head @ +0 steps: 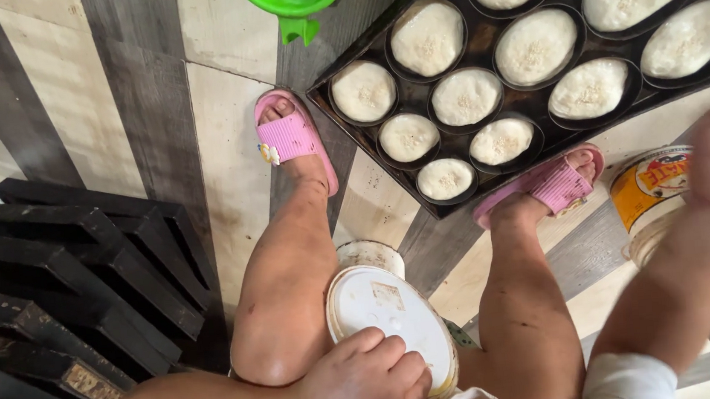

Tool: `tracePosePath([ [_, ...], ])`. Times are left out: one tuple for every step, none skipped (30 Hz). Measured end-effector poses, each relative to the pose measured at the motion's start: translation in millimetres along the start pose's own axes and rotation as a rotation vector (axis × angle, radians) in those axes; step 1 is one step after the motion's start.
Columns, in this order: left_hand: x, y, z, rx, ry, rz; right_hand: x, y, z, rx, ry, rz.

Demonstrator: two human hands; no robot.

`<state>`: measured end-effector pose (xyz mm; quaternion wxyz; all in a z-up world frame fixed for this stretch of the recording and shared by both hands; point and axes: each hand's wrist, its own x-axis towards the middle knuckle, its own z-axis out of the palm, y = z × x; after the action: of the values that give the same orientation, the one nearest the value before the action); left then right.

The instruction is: The person sits on the floor in front of trays of shaped dough pieces. They dip a pastry brush into a green cup of liquid and brush the tops of the dough pieces, then sprinkle a granular topping over them by hand from a container.

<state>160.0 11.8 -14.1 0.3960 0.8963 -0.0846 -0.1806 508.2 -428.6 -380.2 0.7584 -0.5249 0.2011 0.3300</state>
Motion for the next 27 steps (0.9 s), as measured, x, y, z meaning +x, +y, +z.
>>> tracePosePath([
  [1, 0, 0, 0.002, -0.001, 0.001, 12, 9, 81, 0.086, -0.015, 0.072],
  [1, -1, 1, 0.004, -0.002, 0.003, 10, 13, 165, 0.172, -0.029, 0.144],
  [2, -1, 0, 0.004, -0.006, 0.003, 17, 23, 206, 0.175, -0.026, 0.145],
  [3, -2, -1, 0.01, -0.012, 0.0, 23, 31, 247, 0.152, -0.077, 0.166],
  [5, -4, -2, 0.016, -0.016, 0.0, 31, 38, 289, 0.127, -0.128, 0.184],
  [5, -5, -2, 0.016, -0.018, 0.004, 35, 46, 301, 0.128, -0.125, 0.181],
  [6, -5, -1, 0.017, 0.008, -0.005, 40, 53, 313, 0.114, -0.18, 0.193],
  [5, -6, -1, 0.017, 0.034, -0.015, 45, 60, 325, 0.099, -0.234, 0.204],
  [6, -8, -2, 0.017, 0.04, -0.016, 49, 64, 328, 0.095, -0.239, 0.203],
  [7, -11, -4, 0.02, 0.068, -0.038, 54, 68, 332, 0.039, -0.22, 0.22],
  [8, -12, -5, 0.02, 0.095, -0.065, 57, 73, 335, -0.017, -0.2, 0.242],
  [10, -15, -8, 0.018, 0.099, -0.069, 60, 76, 334, -0.021, -0.204, 0.246],
  [11, -18, -11, 0.031, 0.097, -0.054, 63, 80, 333, -0.081, -0.176, 0.246],
  [12, -21, -14, 0.044, 0.094, -0.04, 65, 83, 331, -0.14, -0.149, 0.247],
  [14, -24, -16, 0.04, 0.097, -0.044, 69, 87, 328, -0.145, -0.15, 0.251],
  [15, -26, -18, 0.034, 0.092, -0.044, 73, 90, 324, -0.174, -0.129, 0.259],
  [17, -28, -20, 0.03, 0.085, -0.042, 76, 94, 320, -0.201, -0.107, 0.266],
  [19, -30, -22, 0.026, 0.087, -0.044, 81, 97, 316, -0.205, -0.107, 0.269],
  [20, -32, -24, 0.031, 0.073, -0.038, 85, 101, 311, -0.23, -0.113, 0.267],
  [22, -34, -26, 0.036, 0.059, -0.032, 90, 105, 306, -0.255, -0.118, 0.266],
  [23, -36, -28, 0.035, 0.058, -0.033, 91, 104, 309, -0.255, -0.117, 0.267],
  [25, -37, -29, 0.031, 0.057, -0.036, 91, 103, 311, -0.303, -0.125, 0.25],
  [26, -38, -30, 0.026, 0.056, -0.039, 91, 102, 313, -0.353, -0.131, 0.234],
  [27, -39, -30, 0.023, 0.055, -0.039, 92, 102, 313, -0.354, -0.129, 0.237],
  [28, -40, -31, 0.015, 0.057, -0.05, 93, 102, 314, -0.38, -0.138, 0.227],
  [28, -41, -31, 0.007, 0.06, -0.061, 94, 102, 315, -0.405, -0.147, 0.217],
  [29, -42, -31, 0.005, 0.061, -0.062, 96, 102, 315, -0.407, -0.148, 0.219],
])
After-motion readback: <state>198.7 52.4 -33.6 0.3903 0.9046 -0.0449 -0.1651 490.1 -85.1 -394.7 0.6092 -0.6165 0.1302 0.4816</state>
